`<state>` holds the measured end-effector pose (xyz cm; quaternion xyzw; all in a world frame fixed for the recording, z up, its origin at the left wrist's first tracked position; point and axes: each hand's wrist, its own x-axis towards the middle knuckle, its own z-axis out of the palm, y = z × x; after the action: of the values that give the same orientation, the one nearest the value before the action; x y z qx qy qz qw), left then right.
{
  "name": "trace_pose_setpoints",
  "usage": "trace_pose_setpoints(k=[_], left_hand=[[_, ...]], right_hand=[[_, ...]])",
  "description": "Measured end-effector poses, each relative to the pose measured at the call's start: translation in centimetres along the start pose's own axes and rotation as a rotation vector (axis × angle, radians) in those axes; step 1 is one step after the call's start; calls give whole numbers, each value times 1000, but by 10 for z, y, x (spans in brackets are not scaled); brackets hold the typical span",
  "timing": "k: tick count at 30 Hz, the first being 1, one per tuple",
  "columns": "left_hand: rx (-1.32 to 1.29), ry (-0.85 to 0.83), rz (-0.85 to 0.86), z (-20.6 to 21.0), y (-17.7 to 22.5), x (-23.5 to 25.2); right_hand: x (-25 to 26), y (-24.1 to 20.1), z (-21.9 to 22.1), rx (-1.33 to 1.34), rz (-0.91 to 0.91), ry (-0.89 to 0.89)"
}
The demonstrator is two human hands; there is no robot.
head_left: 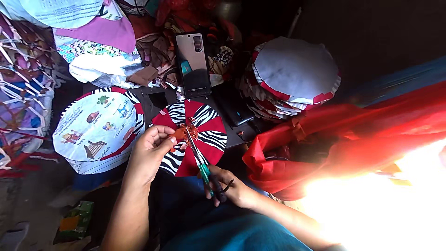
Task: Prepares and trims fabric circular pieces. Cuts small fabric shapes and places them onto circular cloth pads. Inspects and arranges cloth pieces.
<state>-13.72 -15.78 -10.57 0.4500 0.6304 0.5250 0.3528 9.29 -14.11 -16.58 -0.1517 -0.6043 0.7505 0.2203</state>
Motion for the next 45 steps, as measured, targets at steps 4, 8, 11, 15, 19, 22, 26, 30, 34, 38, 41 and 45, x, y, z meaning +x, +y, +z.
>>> trace_pose_setpoints(k=[4,8,11,15,19,22,26,30,34,38,41,45], left_hand=[[-42,-65,19,4,0,-3],[-31,-85,6,7,0,-4],[32,-25,7,3,-4,-1],[40,13,3,2,-4,1],[-32,-45,-1,6,-1,-2],[-33,-84,-24,8,0,-5],[18,-34,-34,6,0,-3],[73,-9,-18,3,-2,-2],[88,-73,-22,5,1,-5],[128,-84,-15,3,0,-4],[207,-34,29,-1,-2,-1],[568,33,238,0,-1,3]], right_hand=[[0,-4,0,-48,-6,-56],[3,-2,3,-95,-52,72],[3,0,5,-78,-42,155],[0,0,1,34,6,20],[-1,-3,1,-22,35,-66],[2,-2,4,-40,-12,25],[2,0,6,-65,-47,141],[0,1,2,48,9,19],[0,1,2,39,16,-34],[1,0,5,-42,-31,106],[-1,0,5,59,-31,151],[-2,4,0,324,-46,66]])
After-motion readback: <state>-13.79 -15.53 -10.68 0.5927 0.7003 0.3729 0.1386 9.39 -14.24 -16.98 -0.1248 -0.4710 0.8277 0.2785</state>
